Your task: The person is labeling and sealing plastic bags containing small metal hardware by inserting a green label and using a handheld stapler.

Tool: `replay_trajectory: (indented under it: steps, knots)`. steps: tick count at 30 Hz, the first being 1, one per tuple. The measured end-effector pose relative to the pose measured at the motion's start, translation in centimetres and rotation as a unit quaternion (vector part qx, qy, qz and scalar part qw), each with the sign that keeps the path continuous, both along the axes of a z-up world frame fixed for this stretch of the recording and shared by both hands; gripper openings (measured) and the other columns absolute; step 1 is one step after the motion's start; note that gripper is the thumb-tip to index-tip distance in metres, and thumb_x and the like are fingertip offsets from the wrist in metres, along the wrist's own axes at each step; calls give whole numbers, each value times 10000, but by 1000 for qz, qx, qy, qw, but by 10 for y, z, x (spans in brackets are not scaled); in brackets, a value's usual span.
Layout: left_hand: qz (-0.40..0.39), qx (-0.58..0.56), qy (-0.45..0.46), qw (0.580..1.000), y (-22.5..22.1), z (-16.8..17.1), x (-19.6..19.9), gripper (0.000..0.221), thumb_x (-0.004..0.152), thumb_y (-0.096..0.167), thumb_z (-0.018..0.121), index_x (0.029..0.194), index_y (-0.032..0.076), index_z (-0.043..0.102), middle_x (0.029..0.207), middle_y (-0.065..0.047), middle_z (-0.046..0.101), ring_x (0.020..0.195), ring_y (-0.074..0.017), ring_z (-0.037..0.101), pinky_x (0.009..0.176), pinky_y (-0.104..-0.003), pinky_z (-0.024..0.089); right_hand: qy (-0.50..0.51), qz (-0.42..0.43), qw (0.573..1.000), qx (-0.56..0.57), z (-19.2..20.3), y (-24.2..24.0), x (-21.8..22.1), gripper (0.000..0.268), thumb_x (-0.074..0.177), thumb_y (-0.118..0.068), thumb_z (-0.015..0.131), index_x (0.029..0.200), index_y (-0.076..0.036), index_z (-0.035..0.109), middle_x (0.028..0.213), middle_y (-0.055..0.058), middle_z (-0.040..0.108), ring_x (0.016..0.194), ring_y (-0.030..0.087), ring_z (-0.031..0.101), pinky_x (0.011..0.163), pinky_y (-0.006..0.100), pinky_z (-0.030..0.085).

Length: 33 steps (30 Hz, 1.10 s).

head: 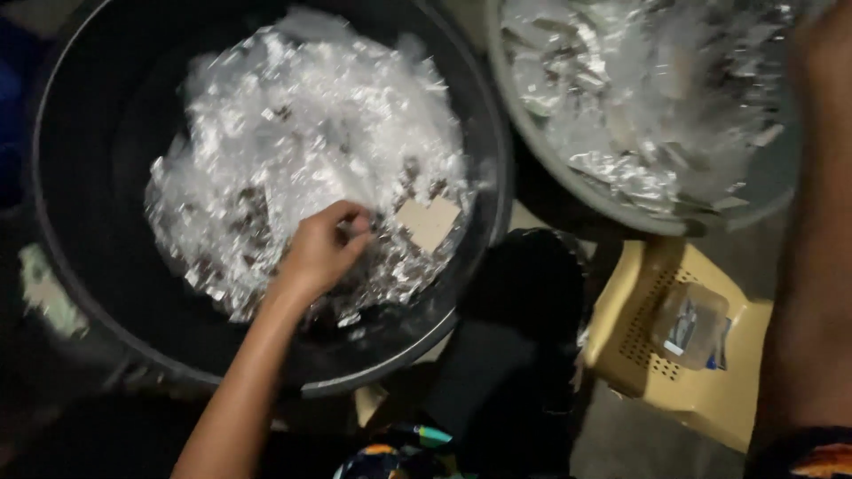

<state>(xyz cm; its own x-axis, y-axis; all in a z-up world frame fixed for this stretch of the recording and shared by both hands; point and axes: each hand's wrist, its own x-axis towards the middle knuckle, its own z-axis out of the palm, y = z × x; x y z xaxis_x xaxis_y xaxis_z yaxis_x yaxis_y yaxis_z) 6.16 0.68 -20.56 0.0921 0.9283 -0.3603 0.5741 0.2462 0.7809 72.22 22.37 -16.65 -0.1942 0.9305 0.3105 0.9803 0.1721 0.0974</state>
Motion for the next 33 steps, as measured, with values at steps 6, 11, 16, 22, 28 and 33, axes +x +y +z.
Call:
replay_trajectory:
  steps: [6,11,16,22,28,33]
  knots:
    - [-10,72,-44,996,5,-18,49,244,856,80,707,1098,109,715,1026,-66,762,935,-224,721,825,-359,548,-196,-122,969,-84,-96,-46,-4,345,838,-315,780,1096,-131,645,938,181,761,764,430,763,601,500,603]
    - [-112,172,316,926,15,-99,120,766,689,675,795,1245,183,604,1078,-104,646,911,-347,654,758,-538,486,151,29,985,-75,-57,-48,-25,394,1012,42,851,1259,88,548,1099,271,594,885,418,596,745,508,481]
    - [-78,142,202,966,11,-52,116,528,804,408,756,1253,170,611,1084,-142,693,998,-367,666,832,-607,464,302,-134,924,-192,-98,10,-25,342,1248,-486,606,1183,-151,617,940,26,519,783,209,523,555,439,374]
    - [118,134,-249,952,0,44,61,434,781,212,858,1115,153,588,1011,-39,681,852,-169,673,721,-300,520,450,-108,826,-323,81,-115,-351,294,921,-333,796,1165,-195,708,1067,-22,721,905,102,689,729,274,511]
    - [91,261,-248,928,-2,104,6,540,798,62,879,1235,192,589,1270,-26,666,1125,-211,651,1005,-364,563,576,5,687,-443,93,-130,-466,354,740,-56,813,1068,-47,680,1000,77,728,863,189,725,776,285,630]
    - [206,88,-217,950,21,58,-78,762,787,-243,619,1426,153,492,1360,-152,576,879,-170,722,513,-159,613,575,16,737,-356,94,-119,-502,394,746,-91,873,1050,-73,622,993,28,702,925,165,755,797,255,670]
